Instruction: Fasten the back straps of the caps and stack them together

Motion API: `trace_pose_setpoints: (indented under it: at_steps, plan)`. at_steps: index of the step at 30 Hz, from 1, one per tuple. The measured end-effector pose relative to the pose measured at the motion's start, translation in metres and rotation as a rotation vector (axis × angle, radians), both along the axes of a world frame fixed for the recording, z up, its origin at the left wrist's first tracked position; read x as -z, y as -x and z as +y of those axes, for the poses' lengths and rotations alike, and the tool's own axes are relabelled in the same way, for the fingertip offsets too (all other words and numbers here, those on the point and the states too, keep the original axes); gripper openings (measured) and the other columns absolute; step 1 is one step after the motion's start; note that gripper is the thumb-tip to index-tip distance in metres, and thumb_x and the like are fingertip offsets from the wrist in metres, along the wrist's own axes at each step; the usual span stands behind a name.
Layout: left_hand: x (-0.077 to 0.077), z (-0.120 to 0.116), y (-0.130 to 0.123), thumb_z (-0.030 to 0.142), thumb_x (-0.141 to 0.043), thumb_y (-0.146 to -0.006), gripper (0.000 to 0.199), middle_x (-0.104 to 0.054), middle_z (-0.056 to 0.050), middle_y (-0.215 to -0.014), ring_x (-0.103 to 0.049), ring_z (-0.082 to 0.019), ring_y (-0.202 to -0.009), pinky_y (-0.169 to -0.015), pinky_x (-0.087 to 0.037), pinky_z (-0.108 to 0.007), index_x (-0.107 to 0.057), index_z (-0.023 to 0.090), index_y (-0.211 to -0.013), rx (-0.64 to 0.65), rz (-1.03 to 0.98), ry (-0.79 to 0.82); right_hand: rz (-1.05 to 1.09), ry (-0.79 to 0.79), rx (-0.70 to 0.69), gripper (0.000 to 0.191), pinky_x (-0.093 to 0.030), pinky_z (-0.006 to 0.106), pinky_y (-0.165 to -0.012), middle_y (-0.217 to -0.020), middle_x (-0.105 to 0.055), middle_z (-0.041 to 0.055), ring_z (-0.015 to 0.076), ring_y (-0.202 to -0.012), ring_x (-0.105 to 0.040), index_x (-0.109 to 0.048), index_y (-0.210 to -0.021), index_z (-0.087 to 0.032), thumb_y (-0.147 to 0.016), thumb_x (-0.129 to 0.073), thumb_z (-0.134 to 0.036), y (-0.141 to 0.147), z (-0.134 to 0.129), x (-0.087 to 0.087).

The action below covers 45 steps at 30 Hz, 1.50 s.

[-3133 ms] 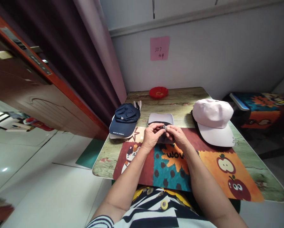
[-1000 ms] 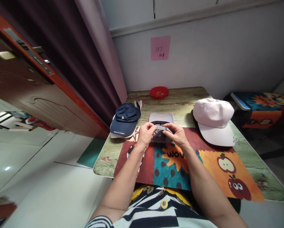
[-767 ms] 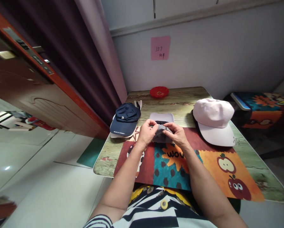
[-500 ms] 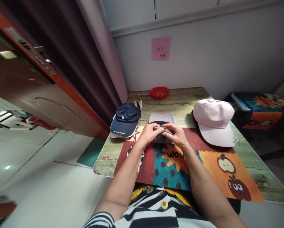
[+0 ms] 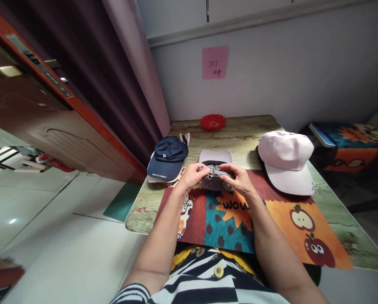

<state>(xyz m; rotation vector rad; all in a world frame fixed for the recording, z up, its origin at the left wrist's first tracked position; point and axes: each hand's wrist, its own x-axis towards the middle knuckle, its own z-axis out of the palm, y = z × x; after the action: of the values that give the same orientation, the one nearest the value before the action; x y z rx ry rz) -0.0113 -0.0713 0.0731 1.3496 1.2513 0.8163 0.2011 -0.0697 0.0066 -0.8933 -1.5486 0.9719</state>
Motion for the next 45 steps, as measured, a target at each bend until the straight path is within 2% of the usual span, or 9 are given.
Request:
trace_pose_setpoints:
  at_steps: [5,10,15,22,27,32,35,38,45]
  plan:
    - [-0.001,-0.005,-0.012,0.045,-0.068,-0.075,0.03,-0.048,0.006,-0.053,-0.04,-0.008,-0.048,-0.049,-0.029,-0.021,-0.066,0.015,-0.077,0.012,0.12,-0.102,-0.069,-0.203,0.132,0.02,-0.055,0.036,-0.08,-0.103,-0.074,0.0072,0.0204,-0.084,-0.068,-0.075,-0.102,-0.024,-0.086,-0.074,-0.037,0.009,-0.003,-0.005]
    - [-0.001,-0.009,-0.018,0.036,-0.06,-0.079,0.02,-0.048,0.006,-0.053,-0.042,-0.008,-0.049,-0.05,-0.031,-0.02,-0.063,0.016,-0.079,0.109,0.11,-0.078,-0.088,-0.243,0.115,0.012,-0.056,0.035,-0.081,-0.094,-0.076,0.0057,0.0216,-0.088,-0.071,-0.076,-0.096,-0.025,-0.087,-0.073,-0.033,0.016,-0.003,-0.005]
    - [0.002,-0.006,-0.014,0.033,-0.059,-0.076,0.019,-0.049,0.007,-0.054,-0.043,-0.007,-0.048,-0.049,-0.031,-0.019,-0.063,0.016,-0.085,0.133,-0.014,-0.004,-0.155,-0.267,0.137,0.013,-0.056,0.036,-0.083,-0.098,-0.077,0.0057,0.0216,-0.09,-0.072,-0.077,-0.1,-0.026,-0.09,-0.069,-0.029,0.013,-0.003,-0.006]
    - [0.001,-0.008,-0.021,0.026,-0.055,-0.072,0.018,-0.051,0.005,-0.056,-0.044,-0.007,-0.049,-0.049,-0.032,-0.019,-0.064,0.014,-0.084,0.091,0.035,-0.002,-0.335,-0.454,0.2,0.022,-0.051,0.041,-0.091,-0.105,-0.077,0.0052,0.0228,-0.098,-0.07,-0.077,-0.105,-0.028,-0.094,-0.059,-0.022,0.015,-0.004,-0.006]
    - [0.001,-0.009,-0.019,0.031,-0.062,-0.072,0.021,-0.051,0.005,-0.058,-0.047,-0.008,-0.051,-0.05,-0.032,-0.019,-0.064,0.014,-0.084,0.099,-0.038,0.047,-0.225,-0.373,0.152,0.009,-0.052,0.039,-0.087,-0.094,-0.077,0.0049,0.0231,-0.091,-0.07,-0.076,-0.091,-0.027,-0.089,-0.071,-0.033,0.014,-0.004,-0.009]
    - [0.006,-0.005,-0.01,0.023,-0.066,-0.067,0.026,-0.058,0.003,-0.066,-0.049,-0.007,-0.053,-0.052,-0.035,-0.021,-0.067,0.013,-0.09,0.174,-0.117,0.06,-0.056,-0.178,0.085,0.016,-0.052,0.038,-0.087,-0.093,-0.072,0.0057,0.0223,-0.09,-0.067,-0.067,-0.085,-0.024,-0.091,-0.066,-0.038,0.015,-0.004,-0.009]
    - [0.011,-0.003,-0.01,0.021,-0.069,-0.064,0.031,-0.059,0.003,-0.068,-0.048,-0.006,-0.053,-0.053,-0.035,-0.02,-0.068,0.013,-0.094,0.122,-0.173,0.062,0.053,-0.045,0.011,0.021,-0.052,0.037,-0.089,-0.099,-0.07,0.0061,0.0212,-0.094,-0.065,-0.062,-0.087,-0.023,-0.092,-0.065,-0.043,0.016,-0.003,-0.006]
    - [0.015,-0.002,-0.012,0.024,-0.07,-0.066,0.028,-0.055,0.005,-0.062,-0.045,-0.006,-0.049,-0.05,-0.031,-0.02,-0.067,0.013,-0.092,0.06,-0.184,0.072,0.167,0.056,-0.049,0.024,-0.052,0.034,-0.085,-0.098,-0.069,0.0047,0.0189,-0.09,-0.064,-0.06,-0.088,-0.023,-0.09,-0.067,-0.046,0.016,-0.002,-0.002]
    - [0.021,0.001,-0.015,0.031,-0.071,-0.069,0.026,-0.054,0.005,-0.062,-0.044,-0.006,-0.048,-0.048,-0.03,-0.02,-0.064,0.014,-0.088,0.002,-0.169,0.047,0.248,0.103,0.005,0.028,-0.053,0.028,-0.072,-0.086,-0.066,0.001,0.016,-0.076,-0.062,-0.059,-0.088,-0.023,-0.085,-0.073,-0.047,0.015,0.0,0.003]
